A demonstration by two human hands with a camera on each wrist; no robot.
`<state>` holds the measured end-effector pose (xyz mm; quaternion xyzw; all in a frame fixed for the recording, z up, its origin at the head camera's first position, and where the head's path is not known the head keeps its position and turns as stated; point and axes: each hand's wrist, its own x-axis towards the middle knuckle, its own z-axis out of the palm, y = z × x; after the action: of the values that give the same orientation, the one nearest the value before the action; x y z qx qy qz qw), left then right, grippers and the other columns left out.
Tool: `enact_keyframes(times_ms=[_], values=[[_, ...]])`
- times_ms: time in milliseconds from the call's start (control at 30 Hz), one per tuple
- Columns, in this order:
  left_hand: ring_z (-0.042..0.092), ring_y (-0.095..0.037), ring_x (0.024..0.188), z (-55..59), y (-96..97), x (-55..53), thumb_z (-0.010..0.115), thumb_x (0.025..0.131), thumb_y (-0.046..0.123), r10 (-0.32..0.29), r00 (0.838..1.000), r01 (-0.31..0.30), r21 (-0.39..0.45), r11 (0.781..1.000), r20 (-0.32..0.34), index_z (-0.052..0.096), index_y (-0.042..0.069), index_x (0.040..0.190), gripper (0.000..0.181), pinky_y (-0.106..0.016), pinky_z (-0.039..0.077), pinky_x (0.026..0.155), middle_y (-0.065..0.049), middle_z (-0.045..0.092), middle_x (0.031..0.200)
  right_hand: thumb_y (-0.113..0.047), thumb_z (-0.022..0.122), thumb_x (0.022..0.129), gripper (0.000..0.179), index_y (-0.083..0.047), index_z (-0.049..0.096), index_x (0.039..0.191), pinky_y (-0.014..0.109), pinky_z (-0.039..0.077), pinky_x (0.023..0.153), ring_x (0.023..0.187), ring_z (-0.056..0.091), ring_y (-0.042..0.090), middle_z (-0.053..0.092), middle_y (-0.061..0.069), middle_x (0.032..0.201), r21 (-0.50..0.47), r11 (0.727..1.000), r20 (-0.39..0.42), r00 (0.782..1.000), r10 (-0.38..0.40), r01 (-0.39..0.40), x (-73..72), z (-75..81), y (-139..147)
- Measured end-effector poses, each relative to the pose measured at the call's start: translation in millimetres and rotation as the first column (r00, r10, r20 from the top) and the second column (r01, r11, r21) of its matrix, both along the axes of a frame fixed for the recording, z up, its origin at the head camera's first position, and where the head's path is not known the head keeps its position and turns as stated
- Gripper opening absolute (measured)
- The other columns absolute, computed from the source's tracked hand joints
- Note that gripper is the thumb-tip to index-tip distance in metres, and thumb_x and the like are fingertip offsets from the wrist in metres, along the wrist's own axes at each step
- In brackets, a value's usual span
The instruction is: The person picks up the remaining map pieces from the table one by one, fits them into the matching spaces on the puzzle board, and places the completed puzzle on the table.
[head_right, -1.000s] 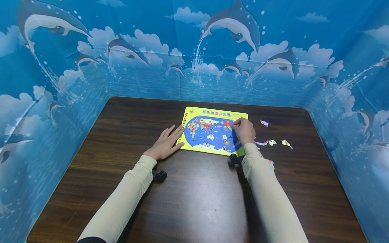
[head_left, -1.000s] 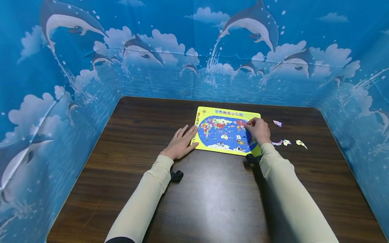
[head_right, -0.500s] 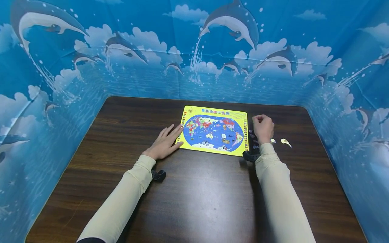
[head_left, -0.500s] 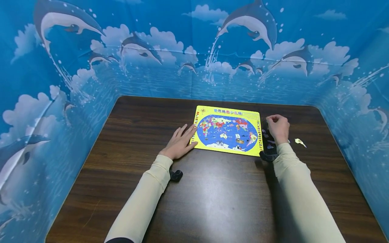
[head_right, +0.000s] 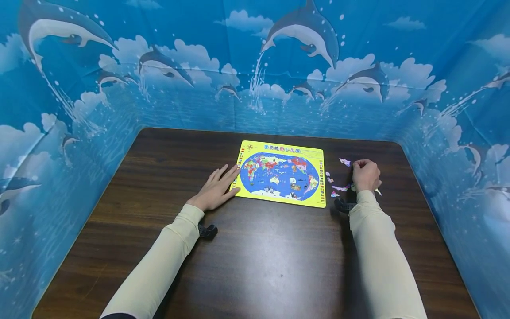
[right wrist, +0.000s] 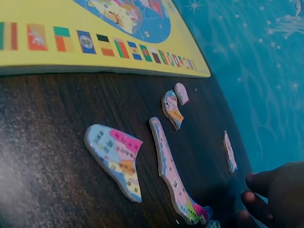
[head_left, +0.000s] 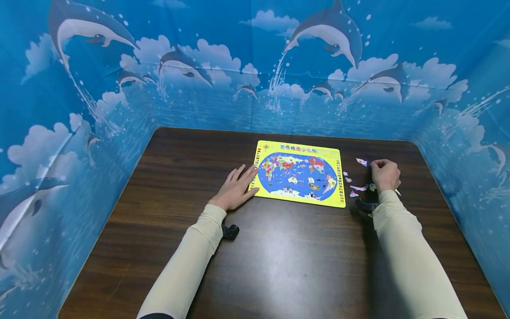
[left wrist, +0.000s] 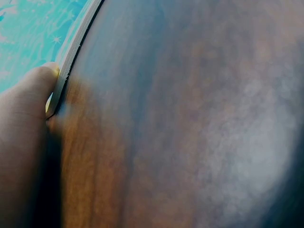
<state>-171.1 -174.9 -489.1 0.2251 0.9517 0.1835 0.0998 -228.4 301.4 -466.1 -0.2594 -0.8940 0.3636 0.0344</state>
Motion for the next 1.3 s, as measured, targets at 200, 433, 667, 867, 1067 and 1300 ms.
enact_keyframes(times_ms=[200,433,667,867,1067,1300], values=[[0.002,-0.033,0.165,-0.2,-0.7,-0.2,0.042,0.109,0.052,-0.002,1.0,0.002,0.003,1.0,-0.013,0.016,0.021,0.169,0.073,-0.055,0.002,0.134,0.001,0.011,0.178,-0.029,0.052,0.109,0.039,-0.001,0.069,0.13,0.067,0.024,0.112,0.133,0.052,0.045,0.066,0.024,0.135,0.013,0.999,0.017,0.999,0.033,-0.033,-7.0,0.4,-3],[0.002,-0.033,0.165,-2.3,1.2,3.1,0.041,0.11,0.052,-0.007,1.0,0.007,0.003,1.0,-0.005,0.016,0.02,0.17,0.073,-0.055,0.003,0.134,0.0,0.011,0.178,-0.034,0.059,0.106,0.041,-0.001,0.071,0.127,0.067,0.019,0.108,0.13,0.053,0.046,0.067,0.024,0.136,0.02,0.999,0.013,1.0,0.026,-0.026,-5.5,-3.7,-5],[0.004,-0.034,0.165,0.3,1.8,3.2,0.043,0.11,0.051,-0.01,1.0,0.011,0.013,1.0,-0.02,0.018,0.019,0.169,0.072,-0.056,0.004,0.133,-0.001,0.013,0.178,-0.032,0.063,0.105,0.04,-0.001,0.072,0.127,0.067,0.019,0.106,0.128,0.053,0.046,0.067,0.025,0.134,0.017,0.999,0.007,1.0,0.03,-0.03,-6.2,-3.9,-7],[0.001,-0.031,0.165,1.9,0.1,1.1,0.039,0.11,0.055,-0.004,1.0,0.004,-0.018,1.0,-0.01,0.014,0.022,0.17,0.073,-0.054,0.003,0.134,0.002,0.009,0.178,-0.028,0.066,0.103,0.039,0.003,0.071,0.126,0.068,0.019,0.107,0.13,0.05,0.048,0.064,0.027,0.133,-0.035,0.998,0.031,0.998,0.055,-0.053,-9.9,1.7,-8],[0.001,-0.03,0.166,4.0,-0.1,0.1,0.038,0.11,0.055,0.002,1.0,-0.002,-0.024,1.0,-0.01,0.013,0.023,0.17,0.073,-0.053,0.002,0.134,0.003,0.009,0.178,-0.027,0.067,0.102,0.036,0.003,0.072,0.122,0.066,0.02,0.108,0.13,0.051,0.048,0.065,0.027,0.131,-0.037,0.997,0.024,0.997,0.066,-0.066,-11.0,5.5,-9],[0.003,-0.032,0.165,-1.5,0.2,1.6,0.041,0.109,0.053,0.003,1.0,-0.003,-0.006,1.0,-0.016,0.016,0.021,0.17,0.073,-0.054,0.003,0.134,0.001,0.011,0.178,-0.026,0.068,0.101,0.033,0.003,0.07,0.119,0.07,0.017,0.115,0.135,0.045,0.048,0.067,0.008,0.094,-0.062,0.994,0.04,0.995,0.088,-0.086,-10.0,2.2,-3]])
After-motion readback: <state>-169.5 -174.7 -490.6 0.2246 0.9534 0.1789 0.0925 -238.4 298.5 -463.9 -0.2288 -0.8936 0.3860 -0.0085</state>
